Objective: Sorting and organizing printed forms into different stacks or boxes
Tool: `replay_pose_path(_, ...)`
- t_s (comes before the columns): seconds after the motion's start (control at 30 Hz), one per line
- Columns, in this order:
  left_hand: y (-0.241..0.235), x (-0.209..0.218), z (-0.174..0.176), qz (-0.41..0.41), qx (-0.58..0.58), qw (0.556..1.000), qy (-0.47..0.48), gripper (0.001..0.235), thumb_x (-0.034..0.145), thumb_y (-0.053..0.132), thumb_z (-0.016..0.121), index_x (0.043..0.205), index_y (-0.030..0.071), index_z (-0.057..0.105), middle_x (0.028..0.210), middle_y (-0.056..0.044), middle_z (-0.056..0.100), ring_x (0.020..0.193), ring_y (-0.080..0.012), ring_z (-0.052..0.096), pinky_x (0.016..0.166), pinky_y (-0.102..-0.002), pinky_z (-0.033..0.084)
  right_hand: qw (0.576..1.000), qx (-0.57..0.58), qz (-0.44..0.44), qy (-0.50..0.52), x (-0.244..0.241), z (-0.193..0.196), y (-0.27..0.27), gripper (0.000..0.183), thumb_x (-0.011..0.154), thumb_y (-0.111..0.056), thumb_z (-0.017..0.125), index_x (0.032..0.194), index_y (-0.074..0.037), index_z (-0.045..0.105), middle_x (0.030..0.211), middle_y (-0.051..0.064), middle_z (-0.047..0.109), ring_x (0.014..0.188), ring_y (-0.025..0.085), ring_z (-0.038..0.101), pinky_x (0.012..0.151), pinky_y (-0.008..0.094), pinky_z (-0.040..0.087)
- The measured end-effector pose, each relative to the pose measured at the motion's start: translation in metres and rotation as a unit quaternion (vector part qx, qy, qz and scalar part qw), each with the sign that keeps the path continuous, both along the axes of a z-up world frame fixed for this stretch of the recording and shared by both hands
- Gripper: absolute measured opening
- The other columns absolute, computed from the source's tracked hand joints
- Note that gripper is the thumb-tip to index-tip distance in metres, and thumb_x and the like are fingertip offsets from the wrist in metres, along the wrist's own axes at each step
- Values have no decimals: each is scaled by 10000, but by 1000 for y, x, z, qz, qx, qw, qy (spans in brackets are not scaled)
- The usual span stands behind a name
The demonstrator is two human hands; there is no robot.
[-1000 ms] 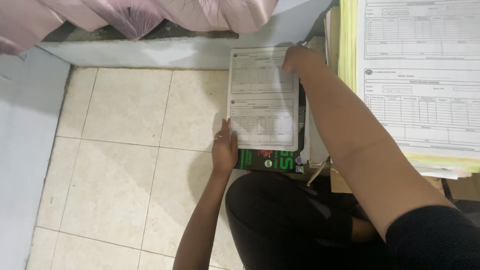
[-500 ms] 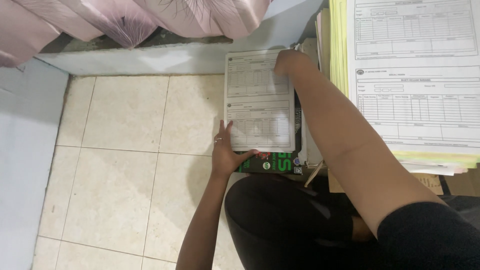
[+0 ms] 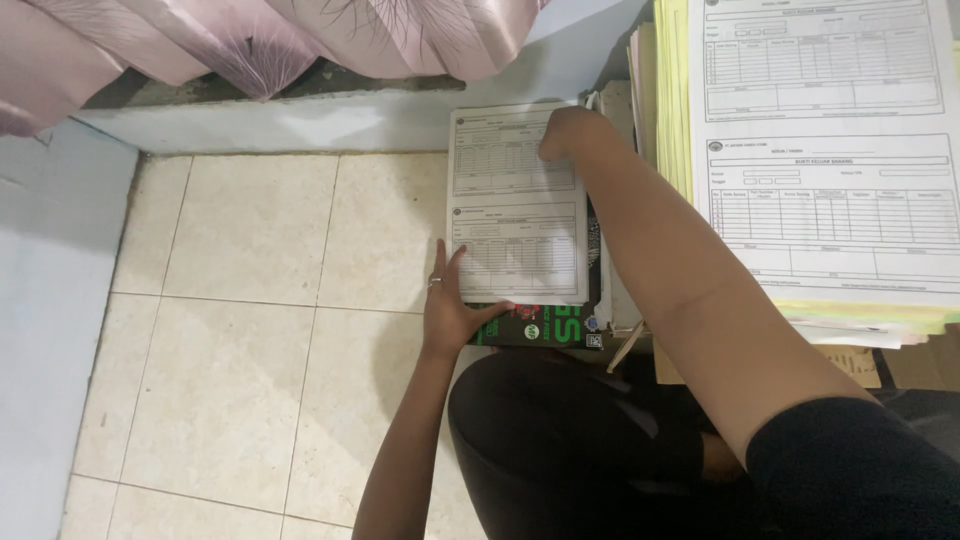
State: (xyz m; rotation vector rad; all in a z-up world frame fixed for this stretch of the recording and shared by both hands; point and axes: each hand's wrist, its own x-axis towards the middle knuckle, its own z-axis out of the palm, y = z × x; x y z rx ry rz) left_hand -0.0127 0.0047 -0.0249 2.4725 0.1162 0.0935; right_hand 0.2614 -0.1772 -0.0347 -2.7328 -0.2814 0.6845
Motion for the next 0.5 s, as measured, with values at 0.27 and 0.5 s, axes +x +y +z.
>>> replay_pose_path(0.27,2,0,-10,9,27,999,-39,1135,441,578,816,1382,184,319,1452,-163,241,1147,-376,474,963,-402,431,999,-14,-15,-30,10,-15,0,404,610,-102,601,953,109,641,882,295,628,889,426,610,713,555,490)
replay_pose_path(0.5,3,1,-11,-3,31,998,-53,1167,441,594,799,1407,182,289,1435,-183,281,1139,-395,479,952,-429,429,999,-12,-9,-41,-3,1,1,414,667,-152,556,991,92,638,937,271,633,946,406,598,754,538,485)
